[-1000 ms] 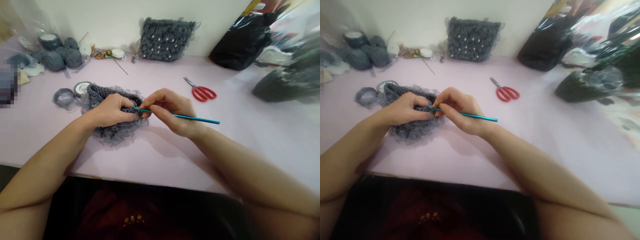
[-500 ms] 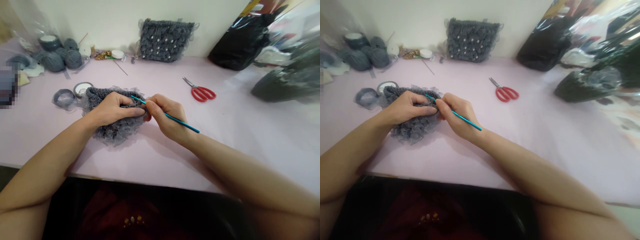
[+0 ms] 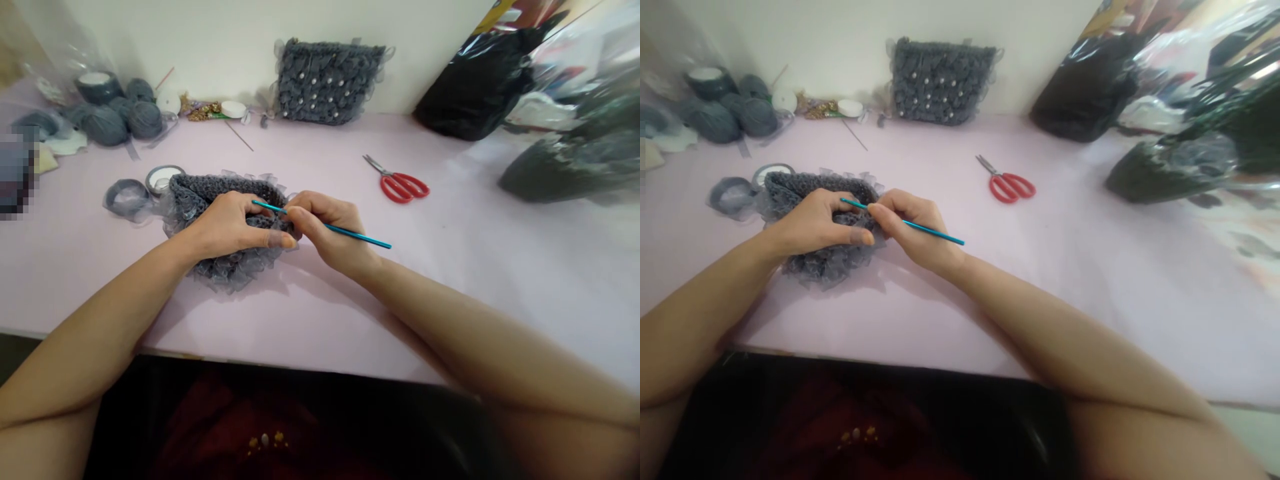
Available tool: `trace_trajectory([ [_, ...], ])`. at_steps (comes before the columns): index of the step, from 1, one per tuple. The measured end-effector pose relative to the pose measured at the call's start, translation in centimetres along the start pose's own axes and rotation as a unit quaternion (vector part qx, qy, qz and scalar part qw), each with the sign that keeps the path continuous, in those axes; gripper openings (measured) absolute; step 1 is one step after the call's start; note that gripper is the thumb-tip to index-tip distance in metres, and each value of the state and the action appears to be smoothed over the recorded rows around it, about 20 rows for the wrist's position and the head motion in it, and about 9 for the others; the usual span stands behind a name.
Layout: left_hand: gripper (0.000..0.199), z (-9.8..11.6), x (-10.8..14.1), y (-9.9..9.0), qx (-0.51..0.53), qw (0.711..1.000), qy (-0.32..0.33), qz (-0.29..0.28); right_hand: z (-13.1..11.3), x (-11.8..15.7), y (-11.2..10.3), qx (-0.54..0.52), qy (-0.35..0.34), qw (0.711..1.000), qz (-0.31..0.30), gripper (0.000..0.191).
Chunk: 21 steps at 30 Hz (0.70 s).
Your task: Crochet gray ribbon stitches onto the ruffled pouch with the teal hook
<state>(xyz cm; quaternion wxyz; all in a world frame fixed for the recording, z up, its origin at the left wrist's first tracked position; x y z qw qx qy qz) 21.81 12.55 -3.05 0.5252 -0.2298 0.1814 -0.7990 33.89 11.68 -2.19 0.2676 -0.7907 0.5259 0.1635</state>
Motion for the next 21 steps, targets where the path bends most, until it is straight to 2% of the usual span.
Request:
trace_trajectory([
  [5,0.041,-0.5,0.0,-0.5,-0.017,0.999,-0.024,0.020,0.1,-0.2,0.3,-0.065,0.001,0.997,-0.030,0.043],
  [8,0.039,-0.6,-0.1,-0.5,-0.010,1.000,-0.023,0.019,-0.1,-0.3,0.4,-0.039,0.017,0.999,-0.032,0.035],
  [13,0.040,-0.6,-0.1,-0.2,0.030,0.999,-0.011,0.008,-0.2,-0.3,-0.1,-0.004,0.041,0.999,0.013,0.034],
  [17,0.042,-0.3,0.0,-0.3,0.016,1.000,0.001,0.023,0.4,-0.3,-0.5,-0.030,0.037,0.997,0.056,0.030],
  [21,0.042,-0.2,0.0,-0.4,0.018,0.999,0.002,0.031,1.2,-0.2,-0.3,-0.093,0.042,0.993,0.058,0.028],
])
Point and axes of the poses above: each hand's wrist, its own x-axis away from the middle knuckle, its own y-axis out of the palm, z = x × y, the point moved 10 cm from there along -x, towards the middle knuckle, and after that the axes turned 9 degrees about -y, right-handed, at the moved point
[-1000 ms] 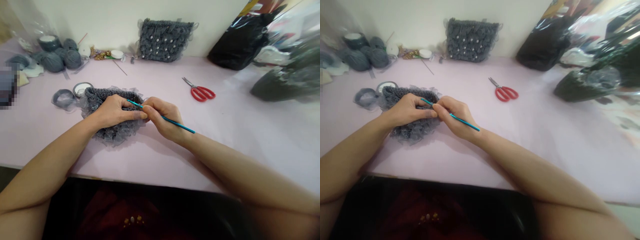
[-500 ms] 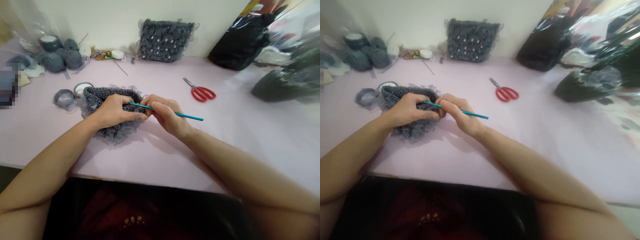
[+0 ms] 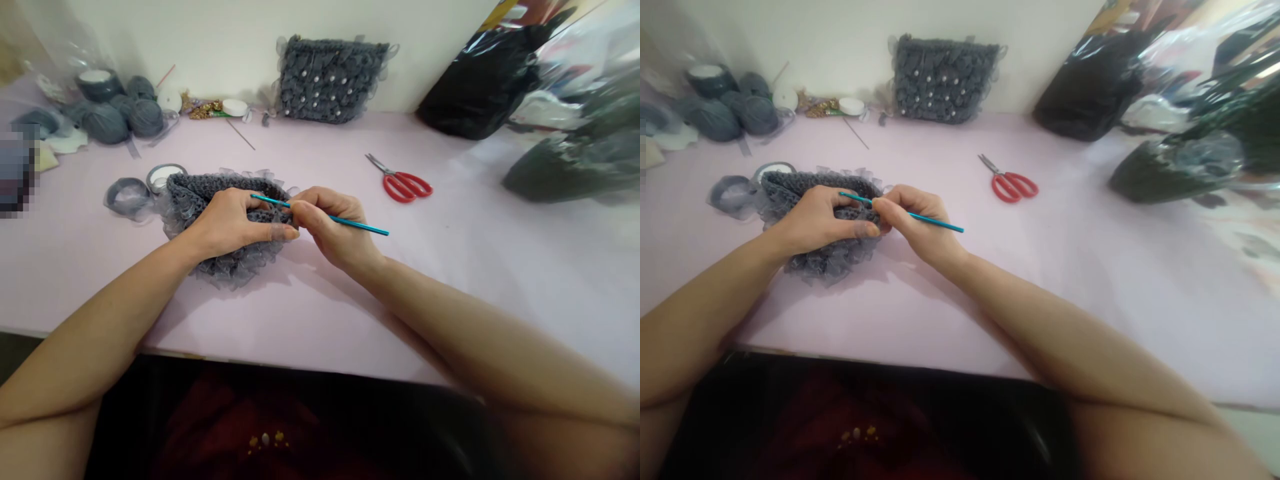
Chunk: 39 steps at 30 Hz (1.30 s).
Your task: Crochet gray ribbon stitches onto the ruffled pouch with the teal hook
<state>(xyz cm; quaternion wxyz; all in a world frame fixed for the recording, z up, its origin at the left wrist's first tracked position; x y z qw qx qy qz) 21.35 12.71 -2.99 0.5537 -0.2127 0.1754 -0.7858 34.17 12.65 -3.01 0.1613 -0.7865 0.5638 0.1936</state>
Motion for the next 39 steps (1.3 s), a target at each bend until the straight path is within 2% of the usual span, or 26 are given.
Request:
trace_trajectory([
  [3,0.041,0.0,0.0,-0.1,-0.009,1.000,0.001,0.005,0.2,0.1,0.2,-0.026,0.009,0.999,-0.022,0.032],
  [6,0.042,0.1,0.0,-0.2,-0.030,0.999,0.002,0.019,0.0,0.2,0.3,0.008,0.008,0.999,-0.037,0.034],
  [11,0.040,0.9,0.2,-0.6,-0.098,0.994,0.022,0.049,0.2,0.0,-0.3,0.037,0.004,0.999,-0.009,0.036],
  [15,0.040,2.2,0.7,-1.6,-0.207,0.973,0.079,0.057,0.3,-0.1,-0.3,0.005,-0.012,1.000,-0.020,0.043],
  [19,0.034,3.2,1.5,-2.0,-0.291,0.946,0.144,0.024,0.0,-0.3,-0.5,-0.001,-0.042,0.998,-0.037,0.045],
  [20,0.033,3.4,1.7,-2.2,-0.311,0.938,0.152,0.031,-0.1,-0.3,-0.5,-0.005,-0.046,0.998,-0.038,0.044],
  [22,0.038,3.9,2.1,-3.2,-0.364,0.914,0.155,0.092,-0.3,-0.3,-0.7,-0.013,-0.048,0.998,-0.040,0.044],
  [25,0.044,5.4,3.7,-5.2,-0.413,0.862,0.172,0.237,-0.4,-0.4,-0.8,-0.017,-0.045,0.998,-0.042,0.043],
  [26,0.042,5.9,4.2,-5.7,-0.403,0.858,0.181,0.264,-0.5,-0.5,-0.8,-0.022,-0.046,0.998,-0.042,0.042],
  [30,0.019,6.2,5.2,-8.3,-0.249,0.889,0.230,0.308,-0.8,-1.0,-1.6,-0.048,-0.057,0.997,-0.026,0.040],
  [32,0.017,5.7,5.9,-11.0,-0.162,0.873,0.269,0.374,-0.9,-1.3,-2.5,-0.050,-0.068,0.996,-0.006,0.042],
  [33,0.018,5.0,6.4,-12.9,-0.100,0.857,0.282,0.418,-1.0,-1.5,-3.0,-0.044,-0.077,0.996,0.004,0.044],
  [34,0.017,3.7,6.2,-14.8,-0.027,0.859,0.272,0.432,-1.1,-1.7,-3.5,-0.033,-0.089,0.995,0.011,0.045],
  [35,0.021,2.2,6.0,-16.5,0.058,0.860,0.264,0.432,-1.3,-1.9,-4.0,-0.019,-0.104,0.994,0.018,0.045],
  [37,0.032,-0.7,3.8,-18.2,0.183,0.904,0.196,0.332,-1.5,-2.1,-5.1,0.014,-0.135,0.990,0.035,0.044],
  [39,0.049,-2.3,3.3,-19.3,0.210,0.919,0.151,0.296,-1.5,-2.1,-6.1,0.043,-0.158,0.985,0.064,0.041],
])
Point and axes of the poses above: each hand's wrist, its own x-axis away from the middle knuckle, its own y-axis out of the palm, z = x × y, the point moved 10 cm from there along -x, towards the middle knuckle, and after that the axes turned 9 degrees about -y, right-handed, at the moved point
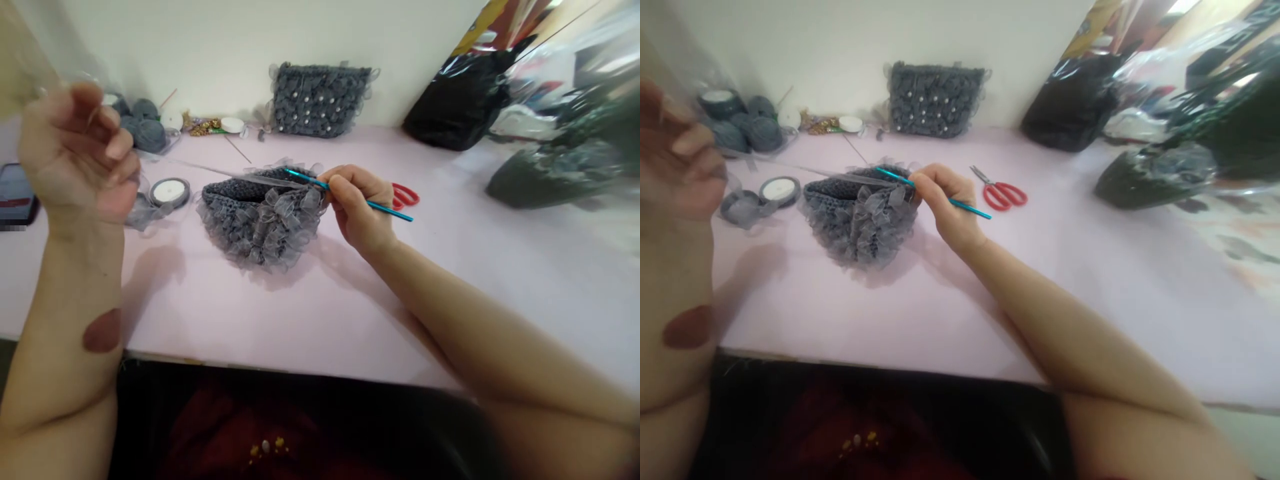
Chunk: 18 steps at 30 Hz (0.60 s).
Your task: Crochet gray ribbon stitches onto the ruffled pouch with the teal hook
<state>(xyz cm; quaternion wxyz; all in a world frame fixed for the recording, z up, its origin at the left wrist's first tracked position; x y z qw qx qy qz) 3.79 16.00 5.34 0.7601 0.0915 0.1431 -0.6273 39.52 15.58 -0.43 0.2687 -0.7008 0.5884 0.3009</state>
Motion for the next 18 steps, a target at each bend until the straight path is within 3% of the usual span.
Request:
trace_trajectory([
  [1,0.053,-0.4,-0.1,0.2,-0.037,0.999,-0.014,-0.033,0.0,0.0,-0.4,0.016,-0.013,1.000,0.014,0.039],
  [3,0.057,0.3,0.2,-1.2,-0.157,0.986,0.027,0.056,-0.3,0.0,-0.8,0.052,-0.040,0.997,0.031,0.038],
  [4,0.049,1.1,0.8,-1.8,-0.248,0.957,0.064,0.134,-0.5,0.1,-0.8,0.067,-0.052,0.996,0.035,0.038],
  [8,0.025,1.7,2.4,1.2,-0.428,0.870,0.137,0.201,-1.1,0.5,0.0,0.086,-0.063,0.994,0.028,0.039],
  [9,0.026,1.7,2.8,2.6,-0.456,0.856,0.159,0.184,-1.2,0.6,0.3,0.083,-0.059,0.995,0.019,0.040],
  [11,0.026,2.2,4.2,5.7,-0.434,0.863,0.227,0.122,-1.5,0.8,1.0,0.082,-0.048,0.995,-0.005,0.040],
  [14,0.035,2.1,6.8,11.1,-0.379,0.879,0.283,-0.058,-2.1,1.2,2.4,0.080,-0.029,0.995,-0.049,0.037],
  [18,0.042,1.2,8.8,14.5,-0.361,0.872,0.283,-0.171,-3.3,1.8,4.2,0.061,-0.049,0.992,-0.097,0.035],
])
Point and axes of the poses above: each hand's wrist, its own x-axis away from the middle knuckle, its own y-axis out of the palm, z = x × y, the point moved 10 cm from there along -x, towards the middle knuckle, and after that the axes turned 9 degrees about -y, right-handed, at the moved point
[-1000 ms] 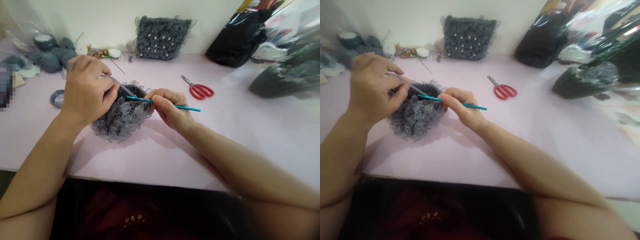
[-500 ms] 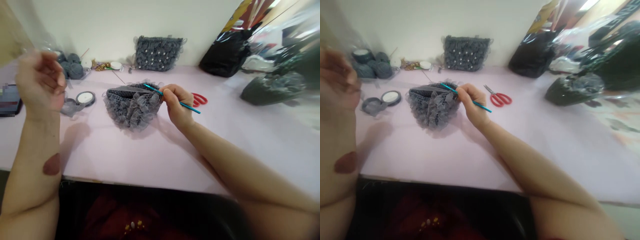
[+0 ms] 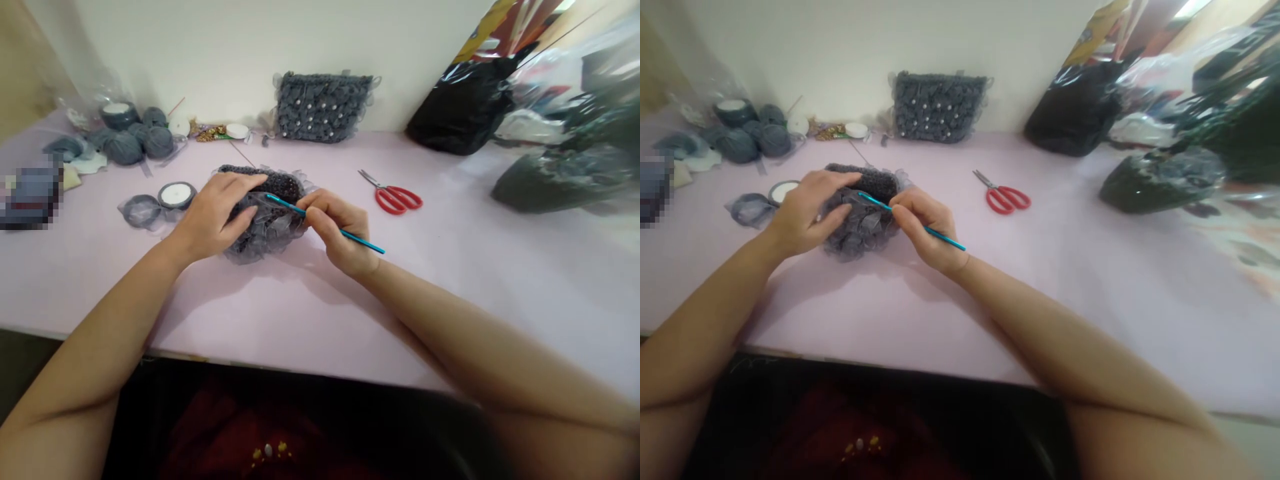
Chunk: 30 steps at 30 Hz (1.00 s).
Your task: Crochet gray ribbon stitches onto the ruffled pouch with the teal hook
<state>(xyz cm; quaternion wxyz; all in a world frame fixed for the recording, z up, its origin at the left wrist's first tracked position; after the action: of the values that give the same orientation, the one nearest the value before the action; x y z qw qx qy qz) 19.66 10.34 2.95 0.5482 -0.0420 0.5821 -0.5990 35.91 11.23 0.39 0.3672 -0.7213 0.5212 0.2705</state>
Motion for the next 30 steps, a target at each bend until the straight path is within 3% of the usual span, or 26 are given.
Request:
trace_trajectory([
  [4,0.043,-0.4,0.1,0.7,-0.039,0.999,0.009,-0.017,-0.9,0.1,1.1,-0.008,-0.035,0.999,-0.030,0.032],
  [8,0.038,-2.1,-0.1,-0.7,-0.057,0.997,-0.057,0.022,-1.2,0.3,1.5,-0.011,-0.044,0.998,-0.042,0.031],
  [10,0.033,-2.8,-0.2,-1.6,-0.015,0.994,-0.092,0.053,-1.3,0.3,1.6,-0.009,-0.045,0.998,-0.045,0.032],
  [12,0.030,-3.3,-0.3,-2.1,0.094,0.987,-0.115,0.064,-1.3,0.3,1.6,-0.006,-0.045,0.998,-0.047,0.032],
  [14,0.034,-3.9,-0.4,-1.5,0.260,0.955,-0.145,0.016,-1.2,0.3,1.6,-0.010,-0.038,0.998,-0.044,0.033],
  [16,0.046,-3.7,-0.3,-0.2,0.409,0.892,-0.175,-0.082,-1.0,0.3,1.4,-0.019,-0.027,0.999,-0.037,0.034],
  [18,0.046,-2.7,0.1,0.5,0.483,0.835,-0.189,-0.181,-0.8,0.3,1.3,-0.028,-0.019,0.999,-0.032,0.035],
  [19,0.036,-2.3,0.3,0.6,0.487,0.824,-0.189,-0.218,-0.8,0.3,1.3,-0.031,-0.017,0.999,-0.029,0.036],
  [20,0.024,-2.0,0.5,0.6,0.459,0.833,-0.189,-0.245,-0.7,0.3,1.2,-0.032,-0.017,0.999,-0.028,0.036],
  [22,0.021,-2.6,0.6,0.2,0.323,0.894,-0.192,-0.243,-0.7,0.3,1.2,-0.035,-0.018,0.999,-0.029,0.036],
  [24,0.030,-3.5,-0.1,-1.2,0.150,0.959,-0.188,-0.152,-0.7,0.4,1.4,-0.043,-0.019,0.998,-0.035,0.036],
  [25,0.029,-3.7,-0.4,-2.0,0.082,0.976,-0.179,-0.096,-0.6,0.4,1.5,-0.047,-0.018,0.998,-0.041,0.035],
  [27,0.027,-3.3,-0.6,-2.6,0.002,0.988,-0.155,-0.018,-0.5,0.6,1.7,-0.056,-0.010,0.997,-0.052,0.035],
  [30,0.037,-2.5,-0.7,-1.4,-0.012,0.992,-0.125,-0.007,-0.3,0.8,2.0,-0.062,0.010,0.995,-0.072,0.035],
])
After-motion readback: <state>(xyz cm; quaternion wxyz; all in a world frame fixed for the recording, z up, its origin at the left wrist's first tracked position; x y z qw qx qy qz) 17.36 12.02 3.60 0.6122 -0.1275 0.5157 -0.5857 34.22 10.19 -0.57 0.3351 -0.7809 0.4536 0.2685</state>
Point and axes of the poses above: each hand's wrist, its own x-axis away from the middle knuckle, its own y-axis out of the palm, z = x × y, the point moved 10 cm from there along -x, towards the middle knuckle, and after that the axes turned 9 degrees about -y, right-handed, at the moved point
